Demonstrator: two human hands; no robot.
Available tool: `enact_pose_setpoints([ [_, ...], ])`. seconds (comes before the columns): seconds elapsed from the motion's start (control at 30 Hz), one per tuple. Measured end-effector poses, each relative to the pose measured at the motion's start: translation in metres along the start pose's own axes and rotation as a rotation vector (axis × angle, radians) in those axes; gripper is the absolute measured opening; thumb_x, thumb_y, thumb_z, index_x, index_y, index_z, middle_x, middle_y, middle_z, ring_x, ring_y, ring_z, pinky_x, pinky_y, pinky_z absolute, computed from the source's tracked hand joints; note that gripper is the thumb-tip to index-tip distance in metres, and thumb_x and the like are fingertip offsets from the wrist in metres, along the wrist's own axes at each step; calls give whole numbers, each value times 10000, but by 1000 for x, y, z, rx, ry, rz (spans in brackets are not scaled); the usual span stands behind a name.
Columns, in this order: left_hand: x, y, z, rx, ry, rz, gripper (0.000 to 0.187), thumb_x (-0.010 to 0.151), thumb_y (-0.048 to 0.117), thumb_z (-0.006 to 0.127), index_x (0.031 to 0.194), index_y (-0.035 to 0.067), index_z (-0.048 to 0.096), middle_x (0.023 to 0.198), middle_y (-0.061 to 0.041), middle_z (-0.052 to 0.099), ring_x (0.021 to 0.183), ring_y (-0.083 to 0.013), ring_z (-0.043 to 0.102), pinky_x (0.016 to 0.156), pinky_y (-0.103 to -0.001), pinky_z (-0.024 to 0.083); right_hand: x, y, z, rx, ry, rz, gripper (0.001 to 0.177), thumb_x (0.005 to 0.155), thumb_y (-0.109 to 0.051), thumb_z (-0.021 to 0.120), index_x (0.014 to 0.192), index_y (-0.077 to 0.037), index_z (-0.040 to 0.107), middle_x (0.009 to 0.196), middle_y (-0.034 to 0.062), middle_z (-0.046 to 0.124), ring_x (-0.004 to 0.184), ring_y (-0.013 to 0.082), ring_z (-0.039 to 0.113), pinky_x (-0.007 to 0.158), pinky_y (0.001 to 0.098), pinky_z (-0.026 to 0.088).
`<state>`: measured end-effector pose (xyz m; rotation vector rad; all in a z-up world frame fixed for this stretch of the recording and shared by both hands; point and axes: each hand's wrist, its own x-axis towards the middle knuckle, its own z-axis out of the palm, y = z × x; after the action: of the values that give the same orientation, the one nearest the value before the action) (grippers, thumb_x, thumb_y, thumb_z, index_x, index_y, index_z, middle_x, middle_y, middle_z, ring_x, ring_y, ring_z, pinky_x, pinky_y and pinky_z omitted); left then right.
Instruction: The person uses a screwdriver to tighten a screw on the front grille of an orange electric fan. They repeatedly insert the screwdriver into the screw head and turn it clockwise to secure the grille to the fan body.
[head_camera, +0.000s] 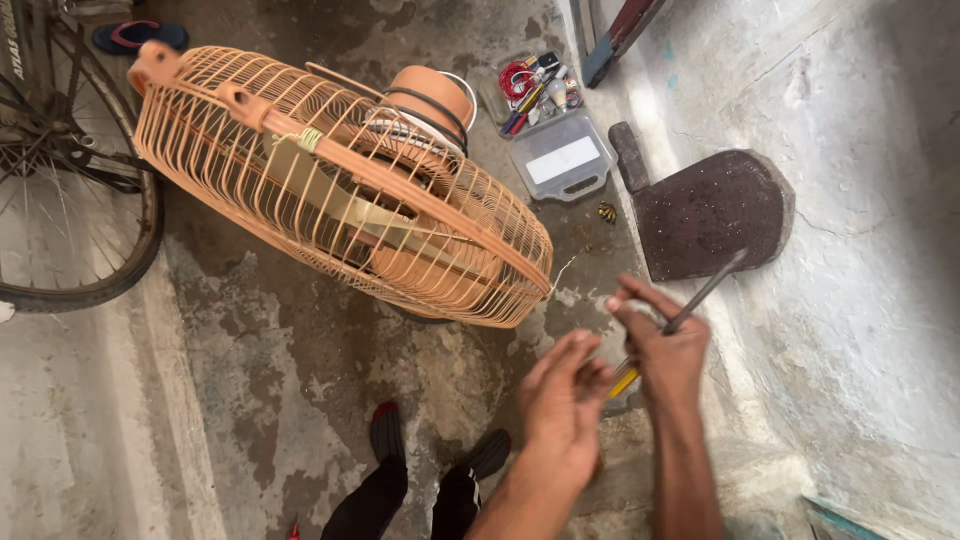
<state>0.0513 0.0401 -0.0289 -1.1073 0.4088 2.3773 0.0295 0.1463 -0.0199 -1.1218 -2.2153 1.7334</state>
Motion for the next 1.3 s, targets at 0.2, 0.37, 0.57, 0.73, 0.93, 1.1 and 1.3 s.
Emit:
enact_pose_setpoints([
  [0.2, 22, 10, -16, 183, 141, 131, 307, 895, 173, 735, 1191, 109, 682, 1002, 7, 707, 833, -134, 662, 781, -325, 593, 36, -32, 10, -128, -356, -219, 374, 810, -151, 796, 1180, -123, 754, 809, -16, 758, 457, 18, 476, 386, 206, 354],
  [0.37, 34, 14, 0, 164, 13, 198, 228, 951, 201, 745, 1075, 19, 690, 981, -50, 690, 807, -135, 634, 740, -332, 581, 55, -39, 27, -153, -500, -205, 195, 853, -104, 796, 1036, -42, 823, 582, 1, 651, 431, 39, 426, 387, 232, 278],
  [0.57, 21, 26, -6, 227, 18, 153, 222, 951, 248, 641, 1003, 52, 730, 902, -25, 713, 743, -112, 616, 674, -307, 556, 77, -20, 22, -115, -523, -134, 143, 847, -109, 814, 953, -14, 813, 572, -7, 615, 435, 29, 406, 386, 221, 274],
  [0.73, 21, 13, 15, 101, 23, 173, 213, 940, 166, 699, 1034, -25, 708, 849, -72, 711, 752, -138, 633, 689, -273, 536, 56, 19, 46, 57, -355, -13, 132, 935, -124, 706, 914, -4, 756, 610, 32, 626, 411, 87, 471, 357, 244, 376],
  [0.93, 29, 14, 81, -89, 111, 48, 198, 954, 154, 632, 1084, 30, 718, 919, -66, 694, 776, -134, 598, 707, -266, 521, -23, 73, 84, 820, 55, 123, 71, 940, -122, 653, 1004, -95, 638, 760, 81, 605, 479, 131, 485, 393, 267, 377],
  [1.1, 16, 9, 118, -64, -79, 67, 214, 974, 183, 652, 1117, 30, 695, 966, -70, 662, 802, -142, 578, 711, -278, 529, -15, 100, 86, 843, -294, 192, 197, 994, -214, 693, 986, -33, 615, 810, 102, 649, 493, 126, 485, 406, 259, 366],
  [1.3, -17, 9, 27, 231, 18, 227, 208, 972, 167, 691, 1060, -18, 727, 925, -106, 650, 727, -130, 603, 603, -253, 516, 17, 63, 36, 71, -58, 20, 205, 955, -160, 772, 1138, -68, 789, 801, 222, 669, 518, 183, 487, 431, 276, 348],
])
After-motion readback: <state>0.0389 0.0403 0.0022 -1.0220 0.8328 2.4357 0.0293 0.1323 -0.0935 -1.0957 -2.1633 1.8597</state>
